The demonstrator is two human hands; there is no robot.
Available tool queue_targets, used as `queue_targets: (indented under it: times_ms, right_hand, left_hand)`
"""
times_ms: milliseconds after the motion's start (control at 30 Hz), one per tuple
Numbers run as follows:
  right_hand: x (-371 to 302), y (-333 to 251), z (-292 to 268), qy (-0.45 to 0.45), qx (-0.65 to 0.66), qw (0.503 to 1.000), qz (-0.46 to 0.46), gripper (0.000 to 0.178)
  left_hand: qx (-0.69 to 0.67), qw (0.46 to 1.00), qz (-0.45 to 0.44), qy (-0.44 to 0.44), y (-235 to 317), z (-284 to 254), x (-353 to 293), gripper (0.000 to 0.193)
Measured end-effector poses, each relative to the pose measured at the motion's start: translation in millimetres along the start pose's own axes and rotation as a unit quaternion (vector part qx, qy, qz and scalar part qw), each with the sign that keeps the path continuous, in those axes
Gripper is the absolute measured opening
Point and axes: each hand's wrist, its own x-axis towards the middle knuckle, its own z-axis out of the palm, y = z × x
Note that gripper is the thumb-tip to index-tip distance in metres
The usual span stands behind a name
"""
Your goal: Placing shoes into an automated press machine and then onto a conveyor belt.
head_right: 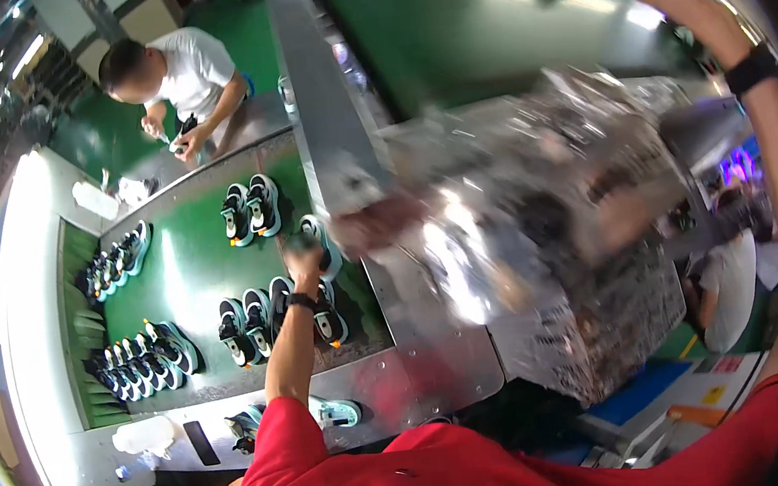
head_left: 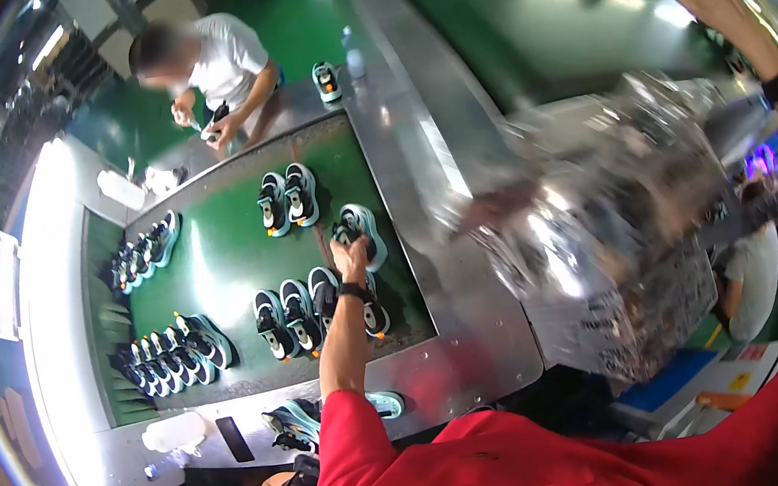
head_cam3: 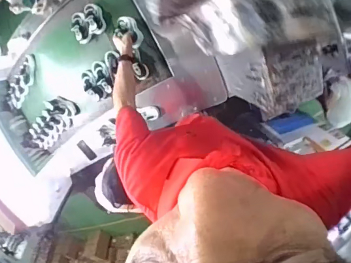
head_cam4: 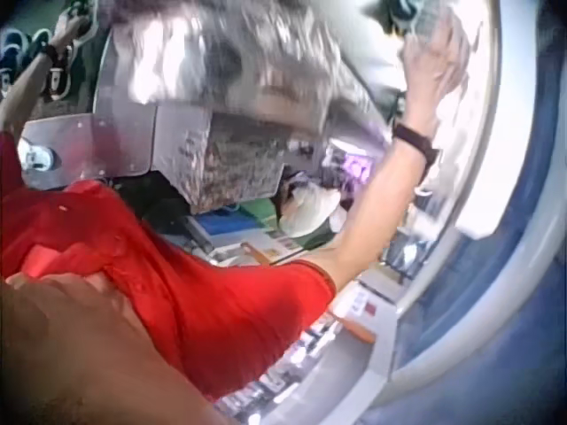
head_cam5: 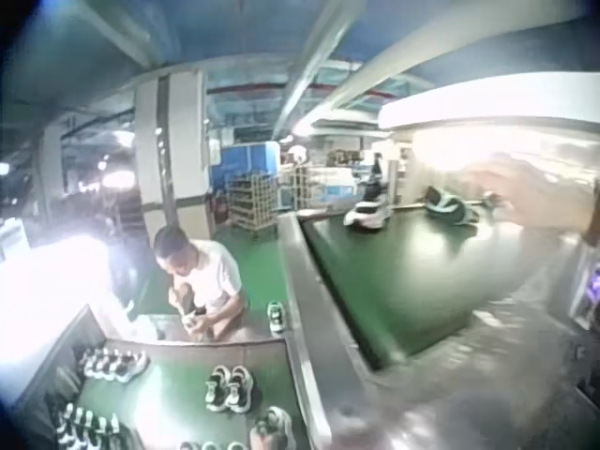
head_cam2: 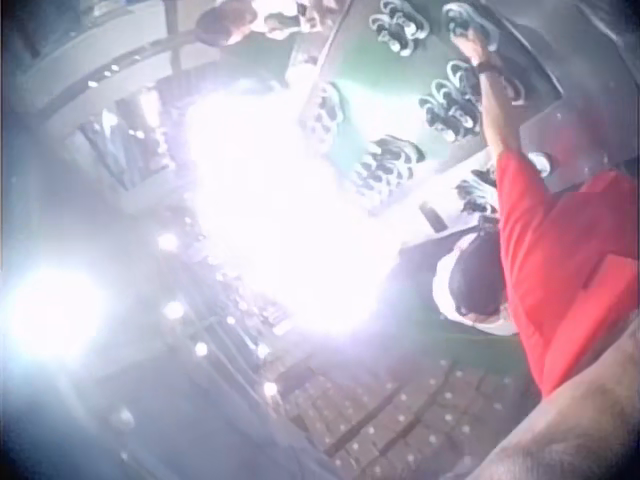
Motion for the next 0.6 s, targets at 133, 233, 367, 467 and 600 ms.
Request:
queue_targets:
  times_ms: [133, 233, 367, 467, 600]
  right_hand:
    - [97, -16, 34, 0.011, -0.039, 0.998, -0.045, 0.071]
    - [172, -1, 82, -0.036, -0.144, 0.983, -0.106, 0.061]
    - [217, 38, 168, 0.027, -0.124, 0.966, -0.224, 0.059]
    - [224, 47, 169, -0.011, -0.079, 0.974, -0.212, 0.049]
    - [213, 54, 155, -0.188, 0.002, 0.980, -0.064, 0.035]
  left_hand:
    - [0.046, 0.992, 0.104, 0.046, 46, 62, 83, 0.076]
    - [0.117, 0.971, 0.179, 0.108, 38, 77, 135, 0.076]
    - [0.196, 0.963, 0.120, 0.143, 50, 100, 143, 0.076]
    - [0.202, 0.954, 0.107, 0.194, 59, 107, 147, 0.077]
    - [0.207, 0.964, 0.056, 0.156, 61, 99, 152, 0.073]
